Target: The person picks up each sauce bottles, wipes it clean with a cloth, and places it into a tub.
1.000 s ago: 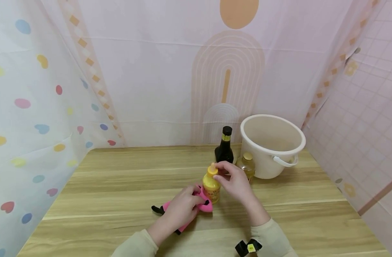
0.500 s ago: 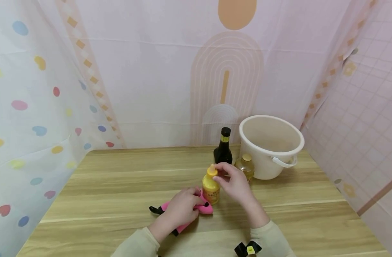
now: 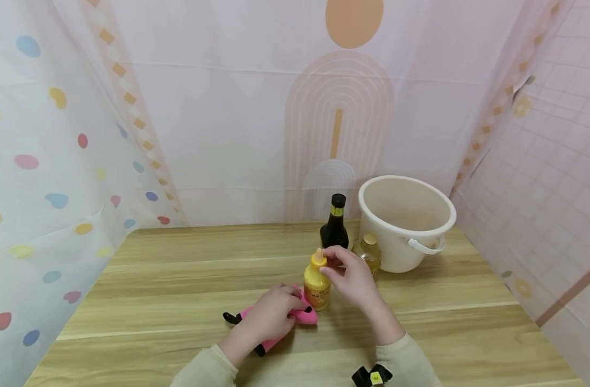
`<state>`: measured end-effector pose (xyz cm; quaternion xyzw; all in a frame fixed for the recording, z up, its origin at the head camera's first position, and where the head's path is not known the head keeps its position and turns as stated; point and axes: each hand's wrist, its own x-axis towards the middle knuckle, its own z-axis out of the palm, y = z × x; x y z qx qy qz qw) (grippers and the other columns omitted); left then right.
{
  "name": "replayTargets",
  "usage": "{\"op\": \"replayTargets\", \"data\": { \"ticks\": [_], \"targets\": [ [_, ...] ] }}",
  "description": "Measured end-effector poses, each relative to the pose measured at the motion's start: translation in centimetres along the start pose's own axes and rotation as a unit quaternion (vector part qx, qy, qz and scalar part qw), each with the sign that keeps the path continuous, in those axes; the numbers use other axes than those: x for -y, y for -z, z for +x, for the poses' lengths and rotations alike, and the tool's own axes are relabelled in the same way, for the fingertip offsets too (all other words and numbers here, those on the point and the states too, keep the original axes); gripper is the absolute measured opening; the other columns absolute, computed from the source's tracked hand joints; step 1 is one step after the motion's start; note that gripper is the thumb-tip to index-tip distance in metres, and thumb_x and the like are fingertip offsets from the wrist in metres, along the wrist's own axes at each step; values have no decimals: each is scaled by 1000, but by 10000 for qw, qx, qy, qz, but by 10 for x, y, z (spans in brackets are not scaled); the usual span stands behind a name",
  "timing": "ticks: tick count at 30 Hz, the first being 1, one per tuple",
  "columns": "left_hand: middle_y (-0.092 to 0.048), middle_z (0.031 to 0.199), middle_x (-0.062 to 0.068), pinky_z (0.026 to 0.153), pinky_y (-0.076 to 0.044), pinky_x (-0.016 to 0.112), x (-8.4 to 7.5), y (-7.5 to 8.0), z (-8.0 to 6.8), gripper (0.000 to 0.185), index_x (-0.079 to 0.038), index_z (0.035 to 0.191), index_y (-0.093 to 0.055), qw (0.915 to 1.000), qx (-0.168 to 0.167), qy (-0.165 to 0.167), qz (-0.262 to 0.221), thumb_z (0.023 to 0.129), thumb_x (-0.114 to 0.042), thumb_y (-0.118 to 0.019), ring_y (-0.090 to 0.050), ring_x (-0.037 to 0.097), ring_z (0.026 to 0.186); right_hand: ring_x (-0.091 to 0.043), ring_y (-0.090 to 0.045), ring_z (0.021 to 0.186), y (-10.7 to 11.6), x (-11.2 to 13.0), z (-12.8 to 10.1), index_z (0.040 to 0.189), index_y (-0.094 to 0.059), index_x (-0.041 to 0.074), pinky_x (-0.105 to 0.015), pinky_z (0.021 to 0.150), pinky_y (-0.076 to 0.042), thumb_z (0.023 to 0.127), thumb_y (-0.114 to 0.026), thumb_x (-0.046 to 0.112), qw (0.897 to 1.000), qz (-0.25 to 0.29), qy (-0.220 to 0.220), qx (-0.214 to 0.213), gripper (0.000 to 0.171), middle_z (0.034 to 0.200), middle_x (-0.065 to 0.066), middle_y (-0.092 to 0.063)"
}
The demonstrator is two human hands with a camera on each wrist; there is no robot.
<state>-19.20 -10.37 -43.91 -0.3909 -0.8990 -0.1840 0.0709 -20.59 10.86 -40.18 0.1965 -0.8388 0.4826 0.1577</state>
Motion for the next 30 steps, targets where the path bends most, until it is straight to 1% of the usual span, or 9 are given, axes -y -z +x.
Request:
{"op": "replayTargets", "data": {
  "ticks": [5, 9, 11, 13, 16, 19, 21, 24, 30],
  "targets": [
    [-72, 102, 7, 93, -51, 41, 11, 7, -3, 22, -7, 90, -78, 9973, -148, -93, -712, 74, 6, -70, -66, 22, 103, -17, -65, 90, -1, -1, 0, 106, -68, 7, -31, 80, -56, 84, -76, 0, 10000, 30, 55, -1, 25, 103, -4, -68],
    [-70, 109, 10, 92, -51, 44, 11, 24, -5, 26, -6, 97, -78, 9953, -470, -50, -841, 77, 8, -71, -64, 27, 107, -17, -65, 90, -1, -2, 0, 107, -68, 7, -30, 79, -56, 83, -76, 0, 10000, 37, 34, -31, 26, 101, -3, -68],
    [-69, 112, 11, 91, -52, 45, 9, 34, -4, 28, -6, 101, -78, 9928, -895, -38, -797, 77, 9, -73, -64, 29, 107, -17, -65, 90, -1, -2, 0, 107, -68, 8, -30, 79, -56, 84, -76, 0, 10000, 58, 15, -28, 26, 100, -3, -68],
    [-69, 114, 10, 91, -52, 45, 8, 43, -2, 31, -6, 102, -78, 9858, -1495, -37, -766, 75, 10, -75, -63, 30, 109, -17, -65, 90, -1, -2, 0, 107, -68, 7, -30, 79, -56, 84, -76, 0, 10000, 72, 7, -10, 26, 100, -3, -68],
    [-69, 115, 9, 89, -52, 44, 6, 53, 4, 33, -6, 100, -78, 9669, -2434, -276, -720, 72, 11, -79, -63, 30, 108, -17, -65, 90, 0, -2, 0, 108, -68, 7, -30, 79, -56, 84, -76, 0, 9999, 103, 10, 7, 26, 100, -3, -68],
    [-69, 114, 8, 89, -51, 43, 3, 59, 13, 31, -7, 98, -79, 9497, -2965, -715, -712, 72, 9, -80, -62, 29, 106, -18, -65, 91, 0, -2, 0, 107, -68, 7, -30, 79, -56, 84, -75, 0, 9999, 145, 21, 9, 25, 101, -4, -68],
    [-69, 114, 9, 88, -51, 42, 0, 60, 18, 29, -7, 97, -78, 9448, -3039, -1006, -705, 72, 7, -81, -61, 30, 105, -18, -65, 92, 1, -2, 0, 108, -68, 7, -30, 80, -56, 84, -75, -1, 9998, 172, 26, 11, 26, 101, -3, -68],
    [-69, 114, 11, 88, -51, 41, -3, 57, 23, 27, -6, 97, -78, 9437, -2988, -1191, -767, 72, 5, -82, -61, 30, 105, -19, -65, 94, 0, -2, 0, 108, -68, 8, -30, 81, -56, 84, -75, -1, 9999, 162, 25, 47, 27, 101, -3, -68],
    [-68, 115, 9, 90, -51, 42, -2, 45, 24, 27, -7, 97, -78, 9429, -2994, -1130, -920, 73, 6, -81, -59, 30, 108, -19, -65, 94, 1, -2, 0, 109, -68, 8, -31, 81, -56, 85, -75, -2, 9999, 125, 20, 55, 27, 102, -3, -68]
  ]
}}
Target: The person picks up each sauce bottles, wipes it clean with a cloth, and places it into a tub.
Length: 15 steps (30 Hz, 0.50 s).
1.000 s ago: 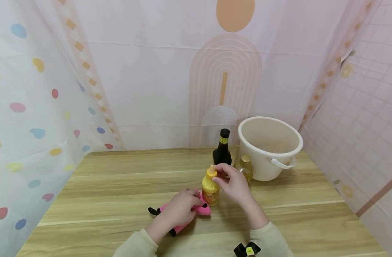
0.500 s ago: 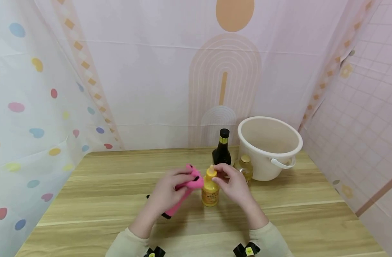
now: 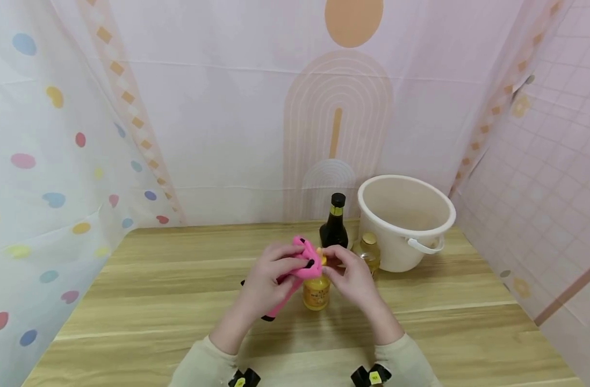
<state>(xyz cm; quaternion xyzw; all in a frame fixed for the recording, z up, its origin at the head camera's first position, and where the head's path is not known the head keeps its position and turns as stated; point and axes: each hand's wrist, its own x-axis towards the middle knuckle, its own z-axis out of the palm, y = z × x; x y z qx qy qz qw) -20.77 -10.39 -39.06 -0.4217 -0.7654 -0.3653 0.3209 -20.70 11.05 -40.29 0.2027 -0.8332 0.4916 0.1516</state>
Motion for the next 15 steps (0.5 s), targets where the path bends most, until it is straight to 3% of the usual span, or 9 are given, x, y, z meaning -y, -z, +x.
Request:
{"op": "replayTargets", "data": {
  "ticks": [8, 15],
  "targets": [
    [-68, 115, 9, 92, -50, 42, 1, -8, -14, 27, -8, 94, -77, 9999, -75, -126, 43, 71, 6, -82, -59, 31, 108, -20, -65, 93, -1, 0, 0, 111, -67, 6, -31, 81, -56, 85, -74, -2, 10000, 10, 82, 22, 27, 102, -5, -68],
    [-68, 116, 6, 95, -49, 41, 1, -10, -27, 23, -9, 91, -77, 9992, 229, 5, 327, 72, 2, -84, -58, 28, 112, -18, -64, 91, -1, 2, 0, 110, -68, 8, -32, 80, -56, 85, -75, 2, 10000, -16, -34, 4, 26, 100, -3, -68]
  ]
}}
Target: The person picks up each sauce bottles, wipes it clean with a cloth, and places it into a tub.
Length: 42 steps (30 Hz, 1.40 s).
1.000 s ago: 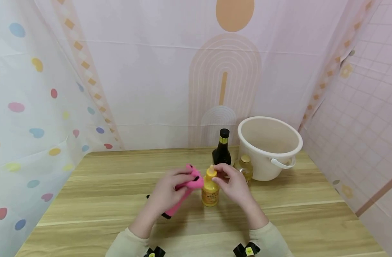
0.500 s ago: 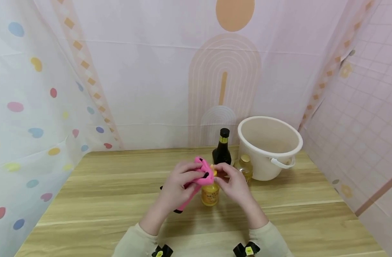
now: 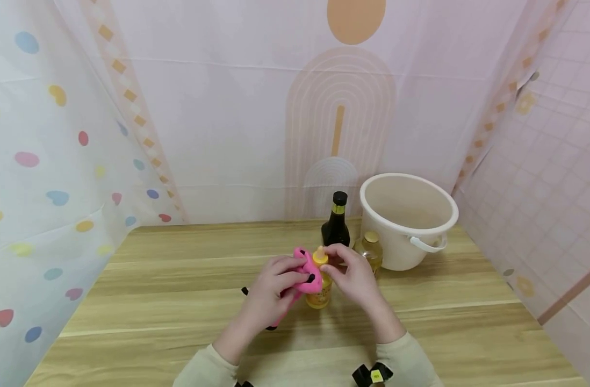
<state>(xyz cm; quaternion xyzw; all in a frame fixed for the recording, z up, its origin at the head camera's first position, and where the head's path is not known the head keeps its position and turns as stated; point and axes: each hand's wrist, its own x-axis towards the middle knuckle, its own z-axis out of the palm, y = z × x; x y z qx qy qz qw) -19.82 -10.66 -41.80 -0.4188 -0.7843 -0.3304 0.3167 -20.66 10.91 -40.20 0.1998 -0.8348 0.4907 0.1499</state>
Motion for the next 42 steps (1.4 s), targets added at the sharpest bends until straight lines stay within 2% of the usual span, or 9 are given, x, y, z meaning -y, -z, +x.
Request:
{"op": "replayTargets", "data": {
  "ticks": [5, 11, 15, 20, 27, 42],
  "targets": [
    [-68, 117, 4, 94, -50, 41, -2, 2, -1, 24, -12, 91, -78, 9990, 329, 240, 206, 73, 1, -85, -57, 26, 114, -19, -65, 91, 0, 0, 0, 110, -67, 7, -33, 79, -57, 85, -75, 1, 10000, -22, 62, -4, 27, 101, -4, -68],
    [-69, 115, 5, 93, -51, 41, -6, 4, 0, 25, -12, 91, -78, 9978, 494, 184, 409, 72, 1, -85, -58, 28, 113, -19, -66, 91, 0, -2, 0, 110, -68, 7, -33, 79, -57, 84, -76, 0, 10000, 15, 86, -41, 28, 102, -4, -69],
    [-69, 114, 5, 91, -51, 41, -6, 1, -3, 23, -11, 90, -77, 9979, 375, 123, 516, 71, 0, -85, -59, 27, 109, -19, -65, 92, 0, -2, 0, 110, -68, 8, -34, 80, -56, 84, -75, 0, 10000, -4, 67, -4, 28, 103, -5, -69],
    [-68, 115, 6, 91, -51, 42, -5, -3, -10, 25, -11, 92, -77, 9983, 234, 208, 482, 71, -1, -85, -60, 28, 108, -18, -65, 93, 1, -1, 0, 110, -68, 8, -33, 81, -56, 85, -75, 1, 10000, -25, -15, 0, 27, 103, -4, -68],
    [-67, 116, 5, 92, -50, 43, -4, -3, -15, 27, -11, 91, -78, 9986, 162, 348, 351, 69, 1, -85, -59, 28, 109, -17, -64, 93, 0, 0, 0, 111, -68, 8, -32, 81, -56, 86, -74, 2, 10000, -37, -78, 27, 26, 103, -3, -68],
    [-67, 115, 8, 88, -52, 45, -4, -9, -26, 28, -11, 91, -78, 9987, -3, 319, 404, 68, 3, -85, -62, 29, 107, -17, -64, 93, 0, -1, -1, 111, -68, 8, -33, 82, -56, 86, -75, 2, 10000, -31, -67, 22, 27, 104, -3, -68]
  ]
}}
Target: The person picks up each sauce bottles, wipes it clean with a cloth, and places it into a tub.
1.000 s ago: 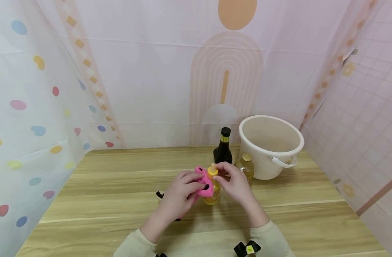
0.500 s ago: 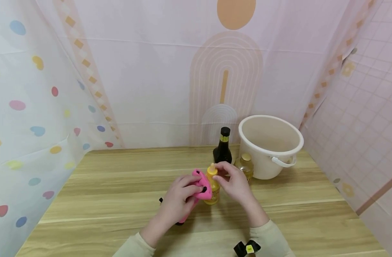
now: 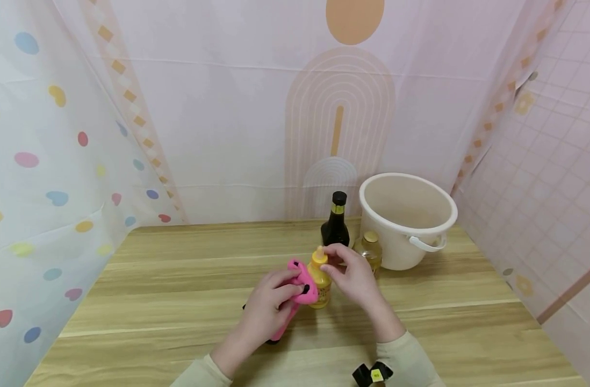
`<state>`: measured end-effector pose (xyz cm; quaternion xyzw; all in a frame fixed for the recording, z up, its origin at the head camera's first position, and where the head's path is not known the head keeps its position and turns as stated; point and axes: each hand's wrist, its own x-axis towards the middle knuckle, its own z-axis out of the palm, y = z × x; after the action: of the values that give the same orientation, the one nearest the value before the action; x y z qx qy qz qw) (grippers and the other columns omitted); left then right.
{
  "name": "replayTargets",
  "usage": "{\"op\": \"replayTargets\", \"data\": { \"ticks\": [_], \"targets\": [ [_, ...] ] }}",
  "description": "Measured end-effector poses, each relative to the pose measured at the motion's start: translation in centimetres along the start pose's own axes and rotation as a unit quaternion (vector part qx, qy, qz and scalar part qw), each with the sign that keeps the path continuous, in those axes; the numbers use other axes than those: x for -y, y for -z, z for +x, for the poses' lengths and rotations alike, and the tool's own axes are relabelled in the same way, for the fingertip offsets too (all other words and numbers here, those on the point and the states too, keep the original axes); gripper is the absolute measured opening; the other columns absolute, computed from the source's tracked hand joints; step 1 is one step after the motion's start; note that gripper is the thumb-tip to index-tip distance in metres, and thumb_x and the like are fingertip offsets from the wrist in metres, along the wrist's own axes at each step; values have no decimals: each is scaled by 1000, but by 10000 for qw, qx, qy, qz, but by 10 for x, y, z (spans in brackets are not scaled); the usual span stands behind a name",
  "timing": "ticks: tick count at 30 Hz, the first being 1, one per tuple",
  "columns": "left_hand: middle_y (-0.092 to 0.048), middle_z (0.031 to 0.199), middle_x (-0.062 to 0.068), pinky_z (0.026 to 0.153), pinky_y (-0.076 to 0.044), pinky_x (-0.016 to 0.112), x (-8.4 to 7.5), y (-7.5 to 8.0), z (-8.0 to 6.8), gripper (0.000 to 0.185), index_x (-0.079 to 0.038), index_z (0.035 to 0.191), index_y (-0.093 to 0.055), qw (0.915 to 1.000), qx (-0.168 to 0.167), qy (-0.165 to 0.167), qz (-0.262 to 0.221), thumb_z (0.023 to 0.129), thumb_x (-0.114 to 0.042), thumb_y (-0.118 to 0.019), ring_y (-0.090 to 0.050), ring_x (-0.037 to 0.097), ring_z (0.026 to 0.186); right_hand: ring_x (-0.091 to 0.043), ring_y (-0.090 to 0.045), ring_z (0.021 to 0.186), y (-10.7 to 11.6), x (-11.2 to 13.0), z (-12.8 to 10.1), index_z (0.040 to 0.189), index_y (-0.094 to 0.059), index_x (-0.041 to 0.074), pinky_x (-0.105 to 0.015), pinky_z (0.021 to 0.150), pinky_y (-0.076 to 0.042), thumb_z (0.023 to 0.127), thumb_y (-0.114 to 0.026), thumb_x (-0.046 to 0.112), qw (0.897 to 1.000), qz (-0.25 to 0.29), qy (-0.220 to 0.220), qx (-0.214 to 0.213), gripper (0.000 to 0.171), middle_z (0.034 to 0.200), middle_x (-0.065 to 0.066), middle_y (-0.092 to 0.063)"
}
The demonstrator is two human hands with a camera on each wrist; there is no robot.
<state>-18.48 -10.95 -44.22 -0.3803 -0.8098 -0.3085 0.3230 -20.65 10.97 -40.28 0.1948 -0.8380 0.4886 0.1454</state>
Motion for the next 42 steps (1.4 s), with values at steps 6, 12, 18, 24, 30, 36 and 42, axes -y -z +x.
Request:
{"op": "replayTargets", "data": {
  "ticks": [6, 12, 18, 24, 30, 36, 42],
  "targets": [
    [-67, 115, 8, 88, -53, 43, -1, 0, -2, 29, -11, 91, -78, 10000, 17, -50, 66, 68, 2, -87, -62, 28, 106, -17, -64, 93, 0, 1, 0, 111, -68, 8, -33, 82, -56, 85, -75, 2, 10000, -24, -49, -6, 28, 104, -3, -68],
    [-67, 113, 9, 89, -53, 42, 1, -2, -6, 27, -11, 90, -78, 9997, 172, -143, 117, 67, 1, -87, -61, 29, 106, -17, -63, 94, 1, 2, 0, 111, -68, 8, -33, 83, -56, 85, -75, 1, 10000, -30, -83, 14, 28, 105, -4, -68],
    [-66, 115, 10, 89, -53, 41, 1, -3, -9, 23, -12, 88, -78, 9977, 594, -67, 310, 70, -2, -87, -60, 29, 109, -18, -64, 93, 1, 2, 0, 111, -68, 8, -33, 82, -56, 85, -75, 1, 10000, 22, -60, -7, 28, 106, -4, -68],
    [-67, 114, 8, 90, -53, 41, 2, -4, -11, 22, -13, 88, -79, 9929, 1121, 141, 371, 71, 0, -84, -61, 28, 108, -18, -64, 93, 0, 1, 1, 111, -68, 7, -33, 81, -56, 85, -75, 1, 10000, 22, -5, 3, 28, 105, -4, -68],
    [-68, 112, 9, 89, -53, 40, 3, -5, -9, 20, -13, 88, -79, 9849, 1632, 225, 527, 74, 0, -82, -61, 27, 106, -19, -65, 92, 0, 0, 1, 110, -68, 7, -33, 80, -56, 84, -75, -1, 10000, 25, 58, -38, 28, 103, -5, -68],
    [-68, 110, 10, 90, -53, 40, 2, -3, -5, 18, -11, 90, -79, 9781, 1979, 268, 585, 76, 0, -80, -62, 27, 105, -18, -65, 93, 1, 3, 1, 110, -68, 7, -32, 81, -56, 85, -75, 0, 9999, 72, -71, -2, 27, 104, -5, -69],
    [-68, 107, 7, 89, -53, 38, 3, -4, -3, 18, -13, 88, -78, 9727, 2204, 241, 680, 75, -1, -80, -62, 25, 101, -19, -65, 94, 0, 3, 0, 110, -68, 7, -32, 81, -56, 84, -76, -1, 10000, 50, -48, -13, 28, 103, -4, -68]
  ]
}}
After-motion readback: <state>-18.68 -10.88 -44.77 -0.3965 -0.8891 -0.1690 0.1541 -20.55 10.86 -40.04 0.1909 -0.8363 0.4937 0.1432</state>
